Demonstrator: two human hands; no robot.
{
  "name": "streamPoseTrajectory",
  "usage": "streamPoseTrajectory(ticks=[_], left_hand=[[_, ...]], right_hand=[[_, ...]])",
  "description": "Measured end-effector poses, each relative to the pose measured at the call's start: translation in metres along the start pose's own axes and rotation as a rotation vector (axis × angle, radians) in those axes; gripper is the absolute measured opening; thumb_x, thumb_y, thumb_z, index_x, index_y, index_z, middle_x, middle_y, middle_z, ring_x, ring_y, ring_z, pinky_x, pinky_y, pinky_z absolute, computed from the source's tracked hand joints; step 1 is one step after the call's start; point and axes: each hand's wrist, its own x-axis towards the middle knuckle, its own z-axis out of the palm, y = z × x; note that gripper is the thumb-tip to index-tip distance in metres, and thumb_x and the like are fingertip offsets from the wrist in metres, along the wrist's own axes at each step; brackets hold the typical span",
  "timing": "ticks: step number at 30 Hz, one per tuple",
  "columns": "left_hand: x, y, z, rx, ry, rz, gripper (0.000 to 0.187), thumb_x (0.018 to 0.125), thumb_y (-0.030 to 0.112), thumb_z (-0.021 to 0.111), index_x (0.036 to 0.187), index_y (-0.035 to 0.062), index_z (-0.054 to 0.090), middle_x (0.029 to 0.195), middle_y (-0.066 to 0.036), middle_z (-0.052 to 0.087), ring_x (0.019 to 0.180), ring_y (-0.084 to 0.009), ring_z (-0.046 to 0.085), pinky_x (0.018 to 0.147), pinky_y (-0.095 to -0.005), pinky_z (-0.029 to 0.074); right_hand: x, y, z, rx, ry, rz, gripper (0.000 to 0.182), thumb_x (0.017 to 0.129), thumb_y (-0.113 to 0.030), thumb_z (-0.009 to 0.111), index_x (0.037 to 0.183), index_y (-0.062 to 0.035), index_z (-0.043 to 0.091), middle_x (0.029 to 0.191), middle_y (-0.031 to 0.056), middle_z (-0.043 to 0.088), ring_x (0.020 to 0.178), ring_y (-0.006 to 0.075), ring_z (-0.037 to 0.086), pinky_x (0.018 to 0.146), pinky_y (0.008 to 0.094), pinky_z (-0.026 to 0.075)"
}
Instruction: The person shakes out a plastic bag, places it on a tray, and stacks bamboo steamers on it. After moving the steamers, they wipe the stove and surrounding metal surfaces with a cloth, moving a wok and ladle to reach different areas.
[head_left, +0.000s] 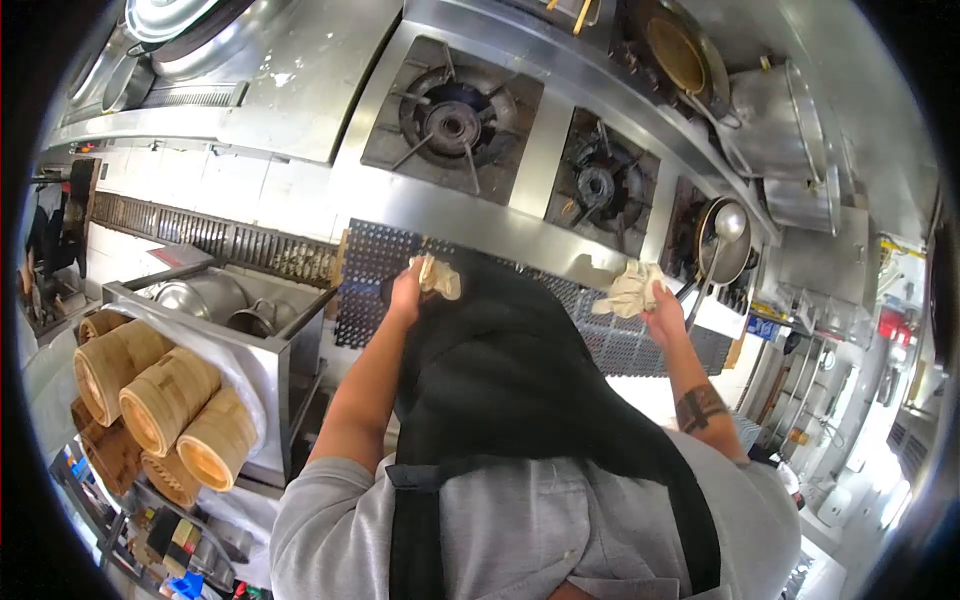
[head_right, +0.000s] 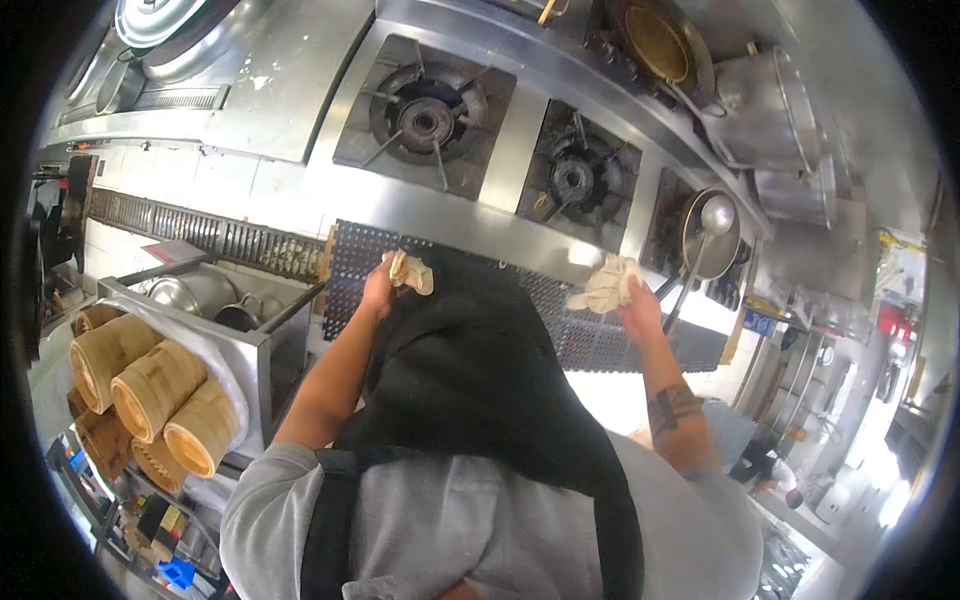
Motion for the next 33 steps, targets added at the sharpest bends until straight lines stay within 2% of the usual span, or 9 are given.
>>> streamPoseTrajectory(ticks=[2,6,8,10,12,14,22,28,33], left_hand=[[0.043,-0.028,0.020,0.067,-0.003,-0.076,0.059,0.106,0.054,0.050,0.130,0.0013,0.061,0.123,-0.011,0.067,0.106,-0.0249,0.069,0.082,-0.0412,0.061],[0.096,-0.069,0.075,-0.194,-0.033,-0.237,0.056,0.109,0.053,0.040,0.133,0.0060,0.059,0.124,-0.011,0.067,0.116,-0.0294,0.067,0.086,-0.0476,0.061],[0.106,-0.077,0.105,-0.250,-0.054,-0.226,0.052,0.109,0.049,0.043,0.132,0.0057,0.059,0.124,-0.010,0.068,0.119,-0.0291,0.065,0.092,-0.0506,0.058],[0.112,-0.085,0.117,-0.291,-0.066,-0.221,0.048,0.109,0.045,0.046,0.132,0.0054,0.059,0.124,-0.009,0.068,0.121,-0.0289,0.064,0.097,-0.0536,0.055],[0.114,-0.096,0.117,-0.502,-0.009,-0.164,0.041,0.107,0.037,0.051,0.131,0.0050,0.061,0.124,-0.008,0.068,0.119,-0.0261,0.063,0.106,-0.0489,0.049],[0.119,-0.101,0.104,-0.508,-0.085,-0.204,0.039,0.107,0.033,0.053,0.131,0.0048,0.061,0.125,-0.008,0.068,0.118,-0.0253,0.063,0.104,-0.0441,0.048],[0.131,-0.107,0.077,-0.010,-0.327,-0.032,0.030,0.104,0.019,0.059,0.129,0.0014,0.064,0.122,-0.006,0.066,0.113,-0.0192,0.061,0.097,-0.0357,0.049],[0.117,-0.081,0.083,0.152,-0.374,0.156,0.029,0.103,0.012,0.059,0.128,-0.0032,0.063,0.121,-0.008,0.065,0.112,-0.0205,0.060,0.100,-0.0353,0.049],[0.125,-0.090,0.077,0.410,-0.323,0.221,0.031,0.103,0.015,0.059,0.127,-0.0051,0.062,0.122,-0.010,0.066,0.110,-0.0197,0.060,0.099,-0.0350,0.049]], right_hand=[[-0.003,-0.036,0.001,0.409,-0.013,-0.169,0.040,0.107,-0.026,0.058,0.142,-0.0069,0.051,0.135,0.0103,0.061,0.125,0.0307,0.061,0.105,0.0502,0.051],[0.016,-0.126,0.049,0.330,-0.002,-0.566,0.040,0.107,-0.023,0.059,0.142,-0.0035,0.054,0.131,0.0111,0.064,0.120,0.0264,0.063,0.103,0.0408,0.050],[0.045,-0.173,0.088,-0.250,0.193,-0.884,0.039,0.107,-0.026,0.059,0.138,-0.0012,0.058,0.128,0.0088,0.067,0.118,0.0207,0.064,0.103,0.0357,0.050],[0.099,-0.209,0.137,-0.551,0.355,-1.190,0.039,0.104,-0.015,0.062,0.140,-0.0014,0.060,0.134,0.0163,0.067,0.125,0.0257,0.063,0.110,0.0352,0.045],[0.157,-0.243,0.182,-0.901,0.236,-1.509,0.049,0.098,-0.013,0.066,0.146,-0.0051,0.055,0.148,0.0219,0.056,0.139,0.0391,0.052,0.117,0.0446,0.039],[0.228,-0.259,0.227,-1.048,0.177,-1.522,0.057,0.096,-0.015,0.068,0.149,-0.0071,0.050,0.153,0.0261,0.047,0.142,0.0464,0.042,0.119,0.0496,0.033],[0.267,-0.271,0.382,-0.917,0.566,-1.621,0.061,0.083,-0.011,0.072,0.141,0.0006,0.055,0.140,0.0234,0.058,0.132,0.0433,0.048,0.115,0.0488,0.037],[0.244,-0.292,0.508,-0.896,0.405,-1.779,0.065,0.075,-0.007,0.066,0.139,-0.0002,0.059,0.139,0.0190,0.063,0.134,0.0364,0.051,0.116,0.0441,0.038],[0.221,-0.318,0.612,-0.963,0.290,-1.772,0.050,0.096,-0.022,0.054,0.141,-0.0009,0.055,0.140,0.0159,0.060,0.128,0.0307,0.056,0.104,0.0445,0.051]])
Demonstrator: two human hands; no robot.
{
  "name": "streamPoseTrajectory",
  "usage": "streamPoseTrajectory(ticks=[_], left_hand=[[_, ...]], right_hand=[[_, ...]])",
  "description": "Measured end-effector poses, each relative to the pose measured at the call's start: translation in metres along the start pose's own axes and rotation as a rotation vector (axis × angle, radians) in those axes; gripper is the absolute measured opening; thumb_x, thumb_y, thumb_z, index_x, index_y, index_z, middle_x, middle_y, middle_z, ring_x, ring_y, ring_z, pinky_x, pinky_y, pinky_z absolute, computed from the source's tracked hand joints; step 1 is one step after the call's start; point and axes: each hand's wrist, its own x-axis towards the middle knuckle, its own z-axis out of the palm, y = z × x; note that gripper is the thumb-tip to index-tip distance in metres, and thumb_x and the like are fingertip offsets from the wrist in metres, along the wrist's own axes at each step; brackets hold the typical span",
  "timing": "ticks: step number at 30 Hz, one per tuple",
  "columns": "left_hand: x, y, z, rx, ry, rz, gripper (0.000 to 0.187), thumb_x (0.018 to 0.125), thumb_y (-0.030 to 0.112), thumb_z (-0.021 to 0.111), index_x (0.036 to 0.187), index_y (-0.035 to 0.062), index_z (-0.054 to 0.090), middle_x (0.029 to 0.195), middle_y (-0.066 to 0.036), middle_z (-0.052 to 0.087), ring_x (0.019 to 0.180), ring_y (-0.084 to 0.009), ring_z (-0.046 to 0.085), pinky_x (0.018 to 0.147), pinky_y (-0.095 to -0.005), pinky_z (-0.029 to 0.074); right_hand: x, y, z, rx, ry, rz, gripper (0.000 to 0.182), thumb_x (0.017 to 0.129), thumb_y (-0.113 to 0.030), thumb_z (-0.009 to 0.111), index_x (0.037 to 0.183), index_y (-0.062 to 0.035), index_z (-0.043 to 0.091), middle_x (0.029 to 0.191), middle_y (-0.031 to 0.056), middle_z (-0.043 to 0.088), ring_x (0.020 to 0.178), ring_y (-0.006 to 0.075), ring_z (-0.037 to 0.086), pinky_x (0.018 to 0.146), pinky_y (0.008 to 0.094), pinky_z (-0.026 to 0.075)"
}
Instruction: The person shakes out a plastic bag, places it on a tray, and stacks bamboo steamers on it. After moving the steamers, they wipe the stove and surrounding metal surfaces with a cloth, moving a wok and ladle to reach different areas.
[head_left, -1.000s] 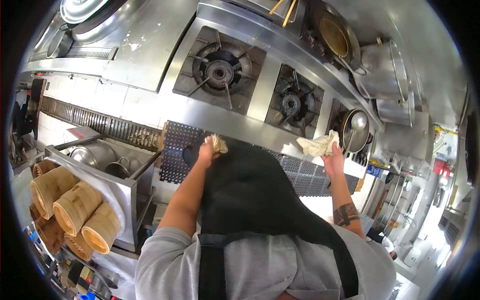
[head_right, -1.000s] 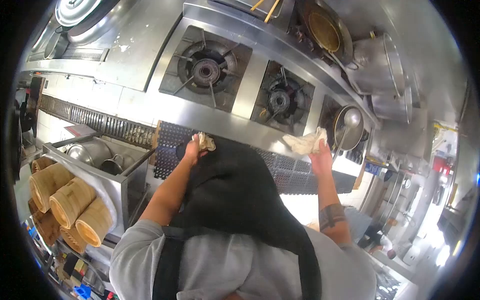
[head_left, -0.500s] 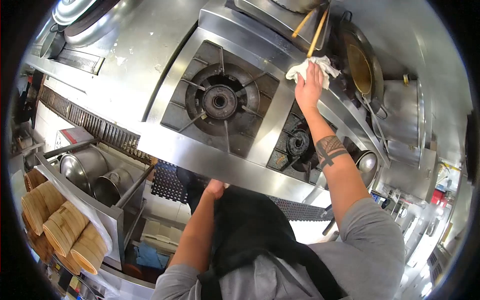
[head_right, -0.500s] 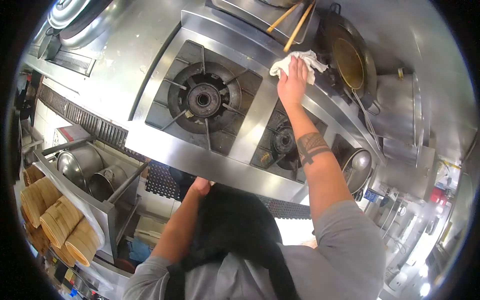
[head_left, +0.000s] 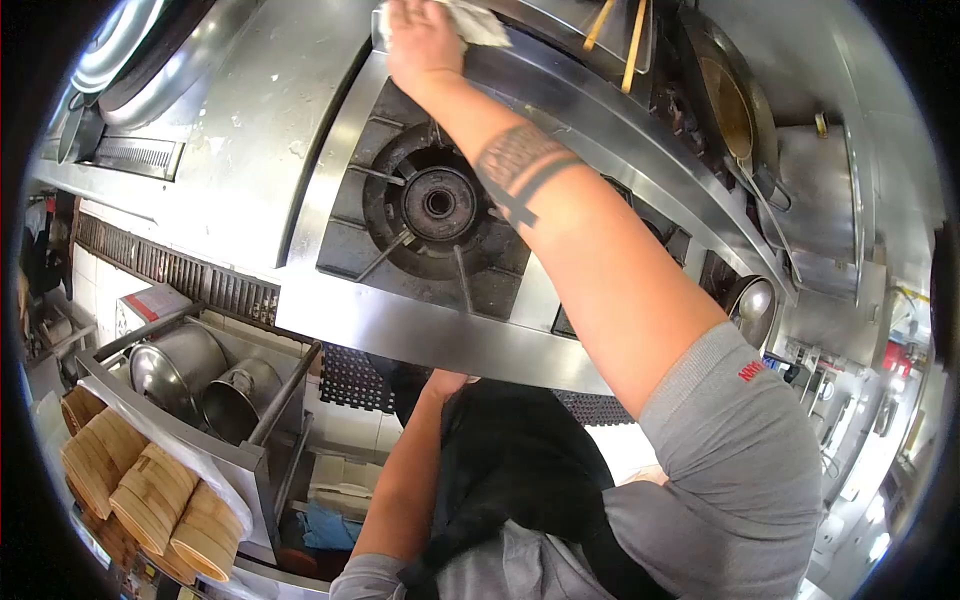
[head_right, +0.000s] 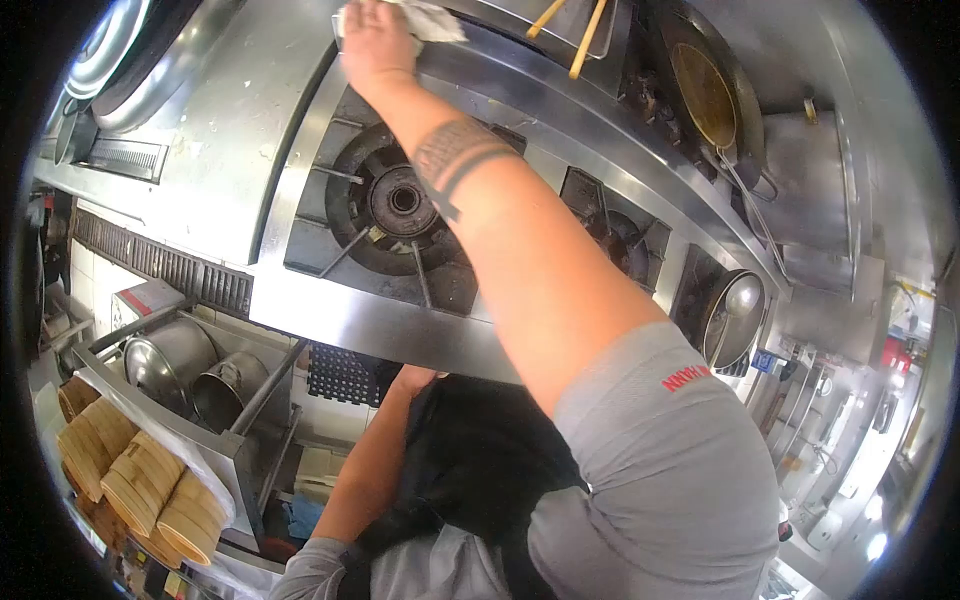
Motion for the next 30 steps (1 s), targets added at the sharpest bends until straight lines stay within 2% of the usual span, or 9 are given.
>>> streamPoseTrajectory(ticks=[4,7,9,13,17,20,24,28,30], left_hand=[[-0.007,0.020,-0.004,0.048,-0.094,0.012,0.034,0.102,0.017,0.061,0.128,-0.0052,0.061,0.124,-0.011,0.066,0.111,-0.0195,0.059,0.100,-0.0351,0.049],[-0.003,0.015,-0.008,0.074,-0.100,-0.101,0.033,0.102,0.018,0.061,0.127,-0.0046,0.062,0.123,-0.011,0.066,0.112,-0.0194,0.059,0.099,-0.0357,0.049],[-0.001,0.014,-0.006,0.008,-0.080,-0.112,0.029,0.102,0.016,0.062,0.124,-0.0027,0.064,0.118,-0.008,0.066,0.108,-0.0181,0.060,0.095,-0.0353,0.051],[-0.001,0.017,-0.003,-0.063,-0.023,-0.011,0.029,0.102,0.018,0.063,0.125,-0.0008,0.065,0.117,-0.005,0.066,0.107,-0.0171,0.060,0.094,-0.0349,0.051],[0.012,-0.011,-0.009,0.036,-0.042,-0.027,0.036,0.103,0.020,0.063,0.131,-0.0018,0.062,0.127,-0.007,0.065,0.115,-0.0194,0.059,0.100,-0.0350,0.049],[0.006,0.011,-0.004,0.145,-0.025,0.039,0.040,0.103,0.021,0.062,0.136,-0.0024,0.060,0.135,-0.011,0.063,0.123,-0.0237,0.058,0.106,-0.0362,0.046],[-0.004,0.030,0.001,0.204,0.000,0.055,0.042,0.102,0.019,0.062,0.137,-0.0027,0.058,0.138,-0.015,0.062,0.128,-0.0259,0.056,0.110,-0.0376,0.043],[-0.008,0.038,0.006,0.421,0.112,0.175,0.043,0.102,0.019,0.062,0.138,-0.0023,0.058,0.137,-0.014,0.062,0.125,-0.0241,0.057,0.108,-0.0372,0.044],[0.001,0.024,0.000,0.372,0.061,0.124,0.042,0.101,0.019,0.063,0.138,-0.0019,0.058,0.136,-0.014,0.062,0.124,-0.0231,0.057,0.107,-0.0366,0.045]], right_hand=[[0.023,0.007,0.037,-0.014,0.034,-0.200,0.048,0.096,-0.017,0.050,0.142,-0.0037,0.055,0.148,0.0134,0.056,0.132,0.0320,0.053,0.109,0.0424,0.048],[-0.005,0.044,-0.007,0.158,-0.109,-0.239,0.050,0.096,-0.019,0.050,0.143,-0.0022,0.054,0.151,0.0168,0.054,0.138,0.0342,0.049,0.114,0.0425,0.044],[-0.048,0.083,-0.036,0.011,-0.076,-0.225,0.070,0.080,-0.007,0.063,0.149,-0.0065,0.050,0.148,0.0118,0.057,0.137,0.0288,0.051,0.116,0.0409,0.042],[-0.156,0.180,-0.145,-0.182,-0.241,0.014,0.076,0.079,-0.002,0.063,0.153,-0.0071,0.045,0.151,0.0110,0.055,0.142,0.0282,0.048,0.118,0.0386,0.041],[-0.247,0.282,-0.197,-0.318,-0.146,0.158,0.062,0.082,-0.001,0.063,0.143,-0.0056,0.059,0.139,0.0128,0.065,0.133,0.0299,0.056,0.117,0.0400,0.040],[-0.244,0.265,-0.169,-0.277,0.000,0.237,0.060,0.082,-0.001,0.064,0.142,-0.0063,0.060,0.135,0.0125,0.068,0.131,0.0302,0.058,0.114,0.0400,0.043],[-0.132,0.134,-0.098,-0.119,-0.003,0.142,0.062,0.078,-0.007,0.069,0.139,-0.0083,0.063,0.137,0.0132,0.065,0.129,0.0307,0.057,0.110,0.0410,0.047],[-0.044,0.045,-0.033,-0.054,-0.097,0.091,0.056,0.089,-0.015,0.053,0.144,-0.0076,0.057,0.149,0.0120,0.058,0.143,0.0303,0.047,0.117,0.0421,0.041],[-0.036,0.051,-0.016,-0.165,-0.036,-0.030,0.052,0.096,-0.019,0.048,0.144,-0.0013,0.054,0.152,0.0205,0.053,0.143,0.0348,0.045,0.120,0.0413,0.037]])
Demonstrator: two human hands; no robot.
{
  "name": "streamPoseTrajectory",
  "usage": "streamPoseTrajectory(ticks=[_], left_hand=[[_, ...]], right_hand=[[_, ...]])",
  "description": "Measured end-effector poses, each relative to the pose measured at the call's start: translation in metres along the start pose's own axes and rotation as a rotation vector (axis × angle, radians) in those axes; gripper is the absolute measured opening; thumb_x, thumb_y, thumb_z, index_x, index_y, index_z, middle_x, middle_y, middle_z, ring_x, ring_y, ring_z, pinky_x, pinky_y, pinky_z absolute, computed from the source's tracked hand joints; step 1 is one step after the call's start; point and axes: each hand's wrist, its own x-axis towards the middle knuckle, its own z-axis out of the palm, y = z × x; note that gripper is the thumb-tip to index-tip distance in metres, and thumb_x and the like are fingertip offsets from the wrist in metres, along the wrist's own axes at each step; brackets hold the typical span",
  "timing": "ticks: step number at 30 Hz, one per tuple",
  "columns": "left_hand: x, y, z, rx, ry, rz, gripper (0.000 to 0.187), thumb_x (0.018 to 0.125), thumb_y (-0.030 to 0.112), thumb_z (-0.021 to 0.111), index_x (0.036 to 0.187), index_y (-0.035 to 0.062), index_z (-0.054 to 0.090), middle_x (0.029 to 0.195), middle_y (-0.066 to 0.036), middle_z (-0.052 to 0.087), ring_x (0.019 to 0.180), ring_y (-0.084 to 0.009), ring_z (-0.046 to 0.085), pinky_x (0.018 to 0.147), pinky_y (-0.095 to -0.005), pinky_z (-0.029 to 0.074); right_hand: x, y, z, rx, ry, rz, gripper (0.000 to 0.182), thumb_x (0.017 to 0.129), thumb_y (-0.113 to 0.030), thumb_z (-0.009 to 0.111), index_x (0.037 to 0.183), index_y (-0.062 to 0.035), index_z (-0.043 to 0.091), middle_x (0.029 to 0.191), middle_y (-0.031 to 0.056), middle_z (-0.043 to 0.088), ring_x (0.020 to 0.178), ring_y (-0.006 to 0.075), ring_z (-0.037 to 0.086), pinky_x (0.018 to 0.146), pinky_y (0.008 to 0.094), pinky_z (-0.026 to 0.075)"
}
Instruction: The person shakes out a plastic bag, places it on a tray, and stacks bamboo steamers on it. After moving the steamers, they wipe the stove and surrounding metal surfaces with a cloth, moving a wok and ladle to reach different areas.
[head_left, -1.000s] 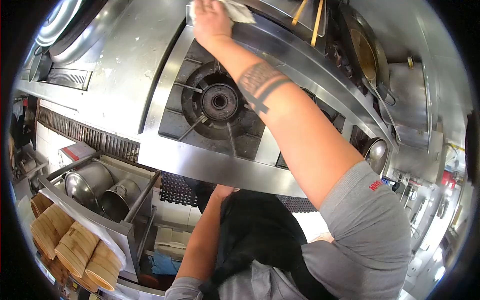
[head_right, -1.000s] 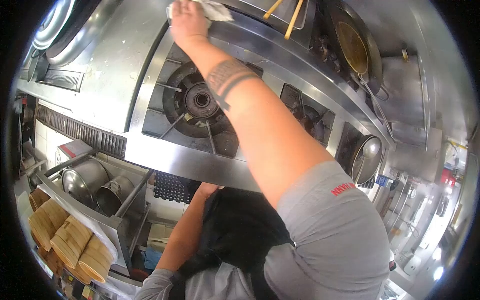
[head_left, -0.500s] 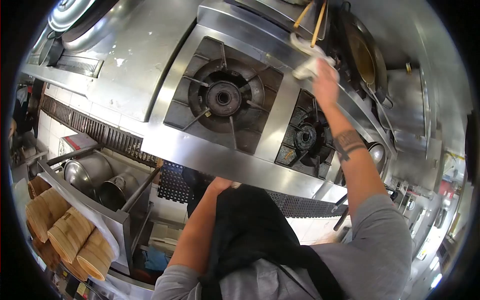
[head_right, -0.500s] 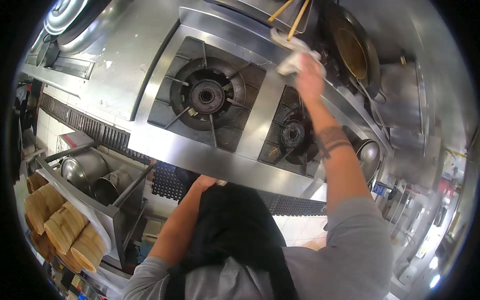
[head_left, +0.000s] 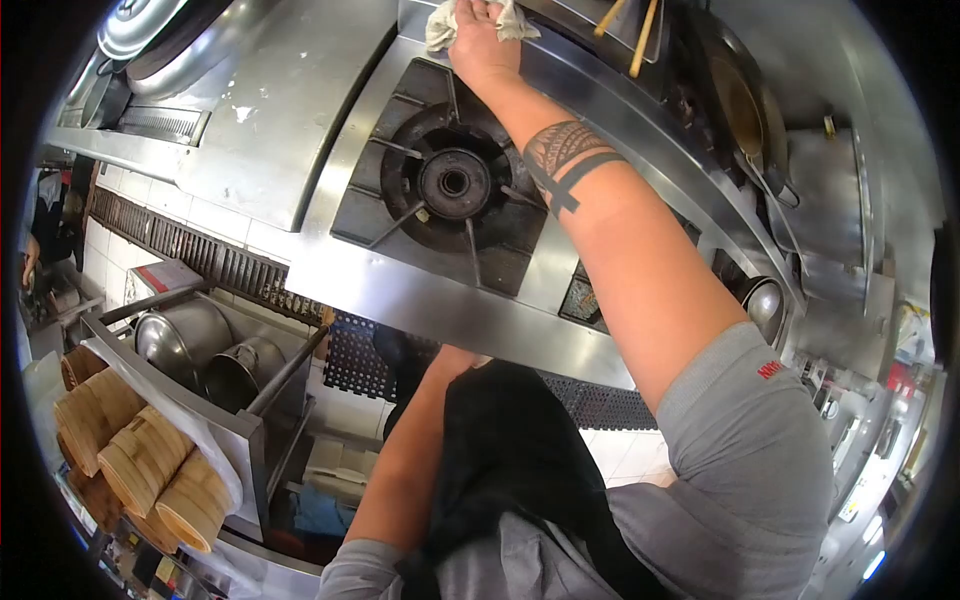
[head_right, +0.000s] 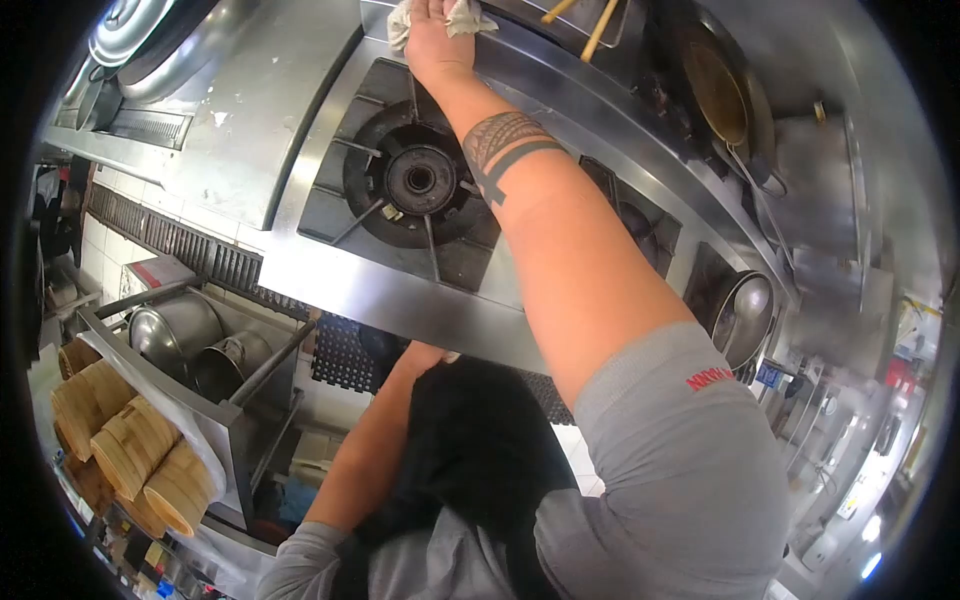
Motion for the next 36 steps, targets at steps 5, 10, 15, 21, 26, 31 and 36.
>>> streamPoseTrajectory(ticks=[5,10,15,21,26,31,36], left_hand=[[-0.005,0.014,0.003,-0.254,-0.011,-0.142,0.039,0.101,0.020,0.063,0.134,-0.0013,0.061,0.129,-0.012,0.064,0.118,-0.0203,0.058,0.103,-0.0353,0.047],[0.003,-0.002,0.014,0.033,0.050,0.148,0.037,0.103,0.021,0.059,0.131,-0.0027,0.062,0.131,-0.018,0.066,0.120,-0.0303,0.061,0.103,-0.0390,0.047],[-0.014,-0.017,0.035,0.081,0.210,0.034,0.038,0.097,0.025,0.062,0.123,-0.0028,0.063,0.123,-0.028,0.068,0.117,-0.0461,0.063,0.099,-0.0480,0.049],[-0.077,-0.038,0.005,-0.185,0.270,-0.196,0.045,0.100,0.038,0.062,0.123,-0.0001,0.065,0.118,-0.023,0.072,0.113,-0.0401,0.068,0.098,-0.0435,0.052],[-0.166,-0.086,-0.049,-0.298,0.268,-0.370,0.035,0.101,0.024,0.064,0.123,-0.0036,0.064,0.113,-0.019,0.073,0.104,-0.0294,0.072,0.093,-0.0395,0.055],[-0.240,-0.119,-0.092,-0.212,0.369,-0.620,0.031,0.099,0.019,0.063,0.119,-0.0039,0.066,0.108,-0.021,0.074,0.103,-0.0316,0.072,0.090,-0.0408,0.055],[-0.292,-0.131,-0.099,-0.203,0.491,-0.671,0.034,0.098,0.021,0.065,0.119,-0.0054,0.066,0.107,-0.019,0.075,0.101,-0.0303,0.072,0.088,-0.0405,0.055]], right_hand=[[-0.097,0.106,-0.083,0.153,-0.126,0.110,0.065,0.082,-0.006,0.065,0.146,-0.0178,0.057,0.141,0.0102,0.063,0.130,0.0315,0.058,0.111,0.0432,0.047],[-0.241,0.251,-0.203,-0.068,-0.231,0.574,0.039,0.095,-0.024,0.066,0.132,-0.0118,0.068,0.117,0.0242,0.071,0.107,0.0427,0.068,0.094,0.0489,0.054],[-0.284,0.284,-0.198,-0.279,-0.512,0.941,0.047,0.095,-0.035,0.061,0.128,-0.0022,0.068,0.122,0.0265,0.070,0.116,0.0436,0.066,0.098,0.0492,0.053],[-0.192,0.216,-0.120,-0.181,-0.856,0.878,0.052,0.089,-0.034,0.052,0.127,-0.0040,0.070,0.137,0.0227,0.064,0.128,0.0400,0.061,0.109,0.0465,0.047],[-0.112,0.153,-0.068,-0.005,-0.988,0.546,0.048,0.088,-0.029,0.046,0.120,-0.0059,0.074,0.136,0.0201,0.064,0.129,0.0378,0.061,0.107,0.0477,0.048],[-0.002,0.016,-0.014,0.135,-0.971,0.380,0.048,0.093,-0.028,0.046,0.127,-0.0076,0.072,0.136,0.0187,0.066,0.127,0.0384,0.063,0.105,0.0467,0.050],[0.064,-0.080,0.035,0.178,-0.779,0.179,0.048,0.091,-0.029,0.045,0.118,-0.0021,0.074,0.127,0.0223,0.069,0.119,0.0424,0.065,0.099,0.0494,0.051]])
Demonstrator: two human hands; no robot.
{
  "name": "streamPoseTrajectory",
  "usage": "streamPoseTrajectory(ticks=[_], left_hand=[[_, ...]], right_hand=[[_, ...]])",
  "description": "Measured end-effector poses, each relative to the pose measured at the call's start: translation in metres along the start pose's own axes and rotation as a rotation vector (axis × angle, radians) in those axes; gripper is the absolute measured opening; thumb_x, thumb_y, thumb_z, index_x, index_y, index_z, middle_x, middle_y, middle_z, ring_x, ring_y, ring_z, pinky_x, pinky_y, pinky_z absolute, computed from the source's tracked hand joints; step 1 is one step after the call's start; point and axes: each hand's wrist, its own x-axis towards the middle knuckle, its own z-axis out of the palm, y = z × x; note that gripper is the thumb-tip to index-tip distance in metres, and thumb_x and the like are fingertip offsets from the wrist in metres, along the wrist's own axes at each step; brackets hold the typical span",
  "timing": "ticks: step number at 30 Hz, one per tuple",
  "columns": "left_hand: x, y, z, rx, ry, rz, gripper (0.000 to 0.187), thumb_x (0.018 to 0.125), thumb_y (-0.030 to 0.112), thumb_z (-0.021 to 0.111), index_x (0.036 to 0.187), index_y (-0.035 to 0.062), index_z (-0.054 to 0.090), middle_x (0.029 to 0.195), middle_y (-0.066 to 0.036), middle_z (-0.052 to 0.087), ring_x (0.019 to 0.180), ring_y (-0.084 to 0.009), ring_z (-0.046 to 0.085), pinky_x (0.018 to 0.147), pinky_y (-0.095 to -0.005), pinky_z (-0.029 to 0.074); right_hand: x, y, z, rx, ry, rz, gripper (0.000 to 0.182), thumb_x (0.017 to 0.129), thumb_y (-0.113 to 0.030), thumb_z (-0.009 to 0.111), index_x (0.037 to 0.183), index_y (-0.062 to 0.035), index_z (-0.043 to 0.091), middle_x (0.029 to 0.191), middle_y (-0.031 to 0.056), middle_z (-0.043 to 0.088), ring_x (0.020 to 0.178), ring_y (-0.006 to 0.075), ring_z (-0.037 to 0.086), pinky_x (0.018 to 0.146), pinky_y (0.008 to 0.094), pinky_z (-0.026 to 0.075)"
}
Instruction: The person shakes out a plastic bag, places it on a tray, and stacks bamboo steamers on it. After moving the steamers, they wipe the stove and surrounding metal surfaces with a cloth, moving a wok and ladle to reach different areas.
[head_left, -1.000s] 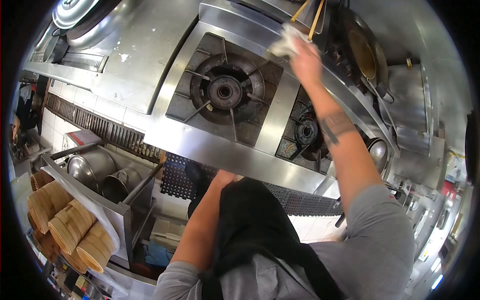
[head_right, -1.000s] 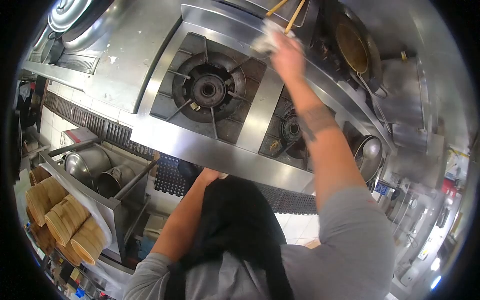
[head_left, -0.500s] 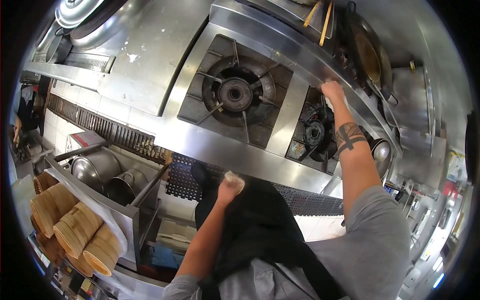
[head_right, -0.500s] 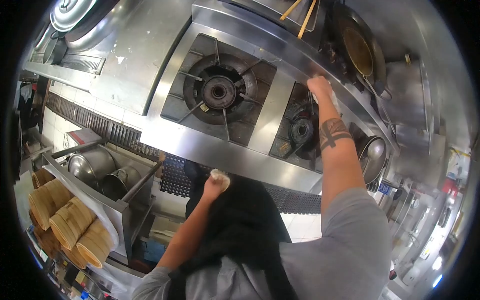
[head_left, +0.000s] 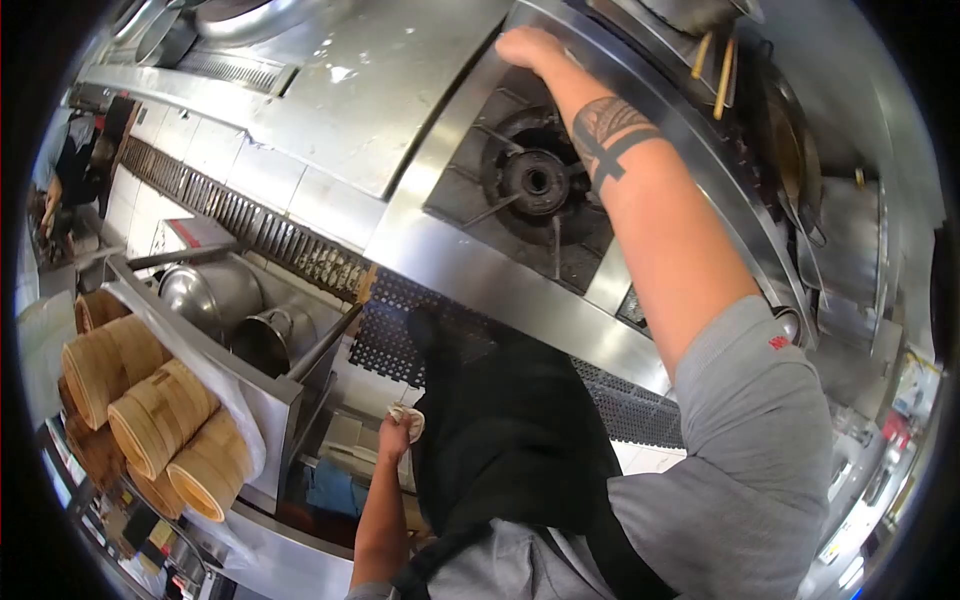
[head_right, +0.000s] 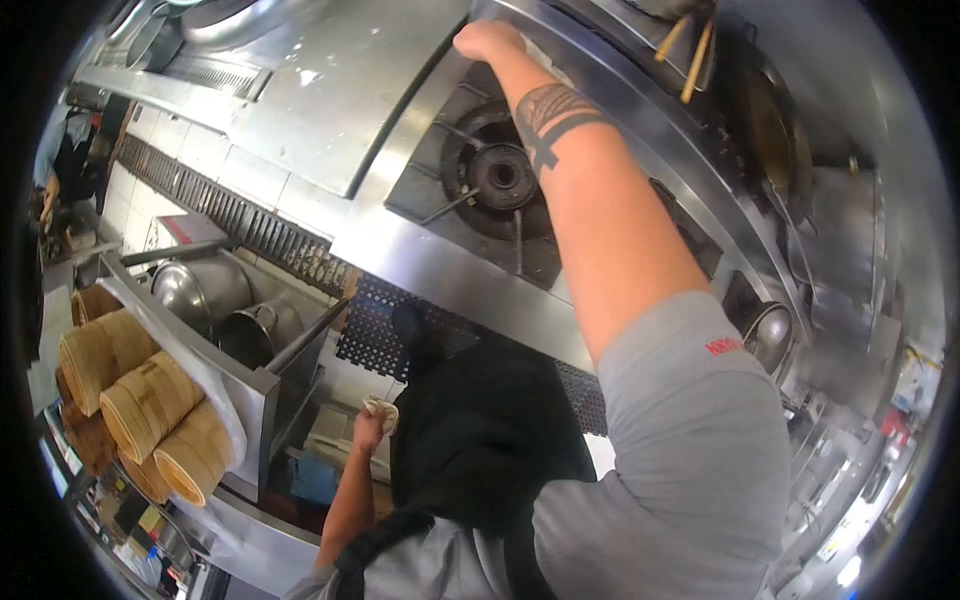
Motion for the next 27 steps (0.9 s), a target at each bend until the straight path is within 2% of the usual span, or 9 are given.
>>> streamPoseTrajectory(ticks=[3,5,7,9,10,12,17,25,27], left_hand=[[-0.003,-0.042,0.000,-0.187,0.016,0.004,0.036,0.098,0.022,0.065,0.120,-0.0061,0.065,0.107,-0.018,0.075,0.099,-0.0289,0.072,0.087,-0.0397,0.055],[-0.004,-0.071,0.002,-0.282,0.003,0.060,0.036,0.098,0.023,0.066,0.119,-0.0064,0.067,0.106,-0.018,0.075,0.097,-0.0284,0.072,0.085,-0.0397,0.055],[-0.019,-0.075,-0.002,-0.185,-0.037,0.014,0.037,0.098,0.024,0.066,0.117,-0.0067,0.067,0.106,-0.019,0.075,0.096,-0.0290,0.072,0.084,-0.0404,0.055],[-0.032,-0.064,-0.010,-0.059,-0.074,-0.020,0.037,0.098,0.025,0.066,0.116,-0.0071,0.068,0.105,-0.020,0.075,0.096,-0.0296,0.073,0.084,-0.0410,0.055],[-0.039,-0.058,-0.012,0.057,-0.052,-0.072,0.037,0.098,0.026,0.067,0.115,-0.0075,0.068,0.104,-0.020,0.075,0.096,-0.0299,0.073,0.084,-0.0416,0.055],[-0.035,-0.069,-0.022,0.125,-0.029,-0.069,0.038,0.098,0.026,0.068,0.117,-0.0080,0.068,0.106,-0.022,0.075,0.097,-0.0301,0.073,0.084,-0.0425,0.055],[-0.041,-0.036,-0.053,0.115,-0.058,-0.071,0.039,0.100,0.023,0.065,0.122,-0.0084,0.065,0.110,-0.022,0.074,0.102,-0.0292,0.072,0.086,-0.0417,0.055],[-0.043,0.065,-0.124,0.355,-0.047,0.341,0.033,0.098,0.018,0.064,0.122,-0.0044,0.065,0.112,-0.022,0.073,0.107,-0.0326,0.071,0.093,-0.0405,0.052],[-0.050,0.104,-0.133,0.203,-0.025,0.453,0.033,0.098,0.019,0.063,0.124,-0.0026,0.065,0.112,-0.021,0.074,0.108,-0.0335,0.071,0.094,-0.0404,0.052]], right_hand=[[0.027,0.003,0.008,-0.311,-0.123,-0.357,0.043,0.092,-0.023,0.046,0.115,0.0003,0.074,0.127,0.0238,0.069,0.115,0.0423,0.067,0.098,0.0499,0.052],[0.009,-0.008,0.000,-0.271,-0.102,-0.311,0.040,0.090,-0.020,0.049,0.113,0.0013,0.075,0.125,0.0220,0.070,0.111,0.0407,0.069,0.094,0.0501,0.054],[0.010,-0.019,0.008,-0.549,-0.117,-0.868,0.038,0.086,-0.020,0.052,0.107,0.0015,0.076,0.116,0.0204,0.074,0.103,0.0399,0.071,0.088,0.0495,0.056],[-0.043,-0.068,-0.001,-0.317,-0.151,-0.484,0.036,0.080,-0.020,0.055,0.097,0.0007,0.078,0.101,0.0219,0.076,0.093,0.0401,0.073,0.083,0.0489,0.057],[-0.047,-0.074,-0.006,-0.519,-0.256,-0.709,0.037,0.080,-0.022,0.056,0.098,0.0009,0.078,0.103,0.0235,0.075,0.094,0.0400,0.073,0.085,0.0484,0.057],[-0.080,-0.089,0.000,-0.221,-0.259,-0.474,0.035,0.078,-0.021,0.059,0.096,0.0018,0.078,0.100,0.0240,0.075,0.095,0.0390,0.073,0.083,0.0494,0.058],[-0.203,-0.156,0.059,-0.122,-0.211,-0.645,0.023,0.074,-0.020,0.065,0.084,-0.0043,0.079,0.088,0.0198,0.075,0.083,0.0358,0.074,0.072,0.0482,0.059],[-0.335,-0.177,0.061,0.397,-0.380,-0.502,0.028,0.086,-0.019,0.061,0.092,0.0043,0.075,0.090,0.0233,0.074,0.082,0.0397,0.071,0.079,0.0488,0.057],[-0.355,-0.158,0.062,0.475,-0.489,-0.639,0.032,0.092,-0.024,0.061,0.096,0.0053,0.073,0.093,0.0255,0.073,0.085,0.0414,0.070,0.080,0.0497,0.055]])
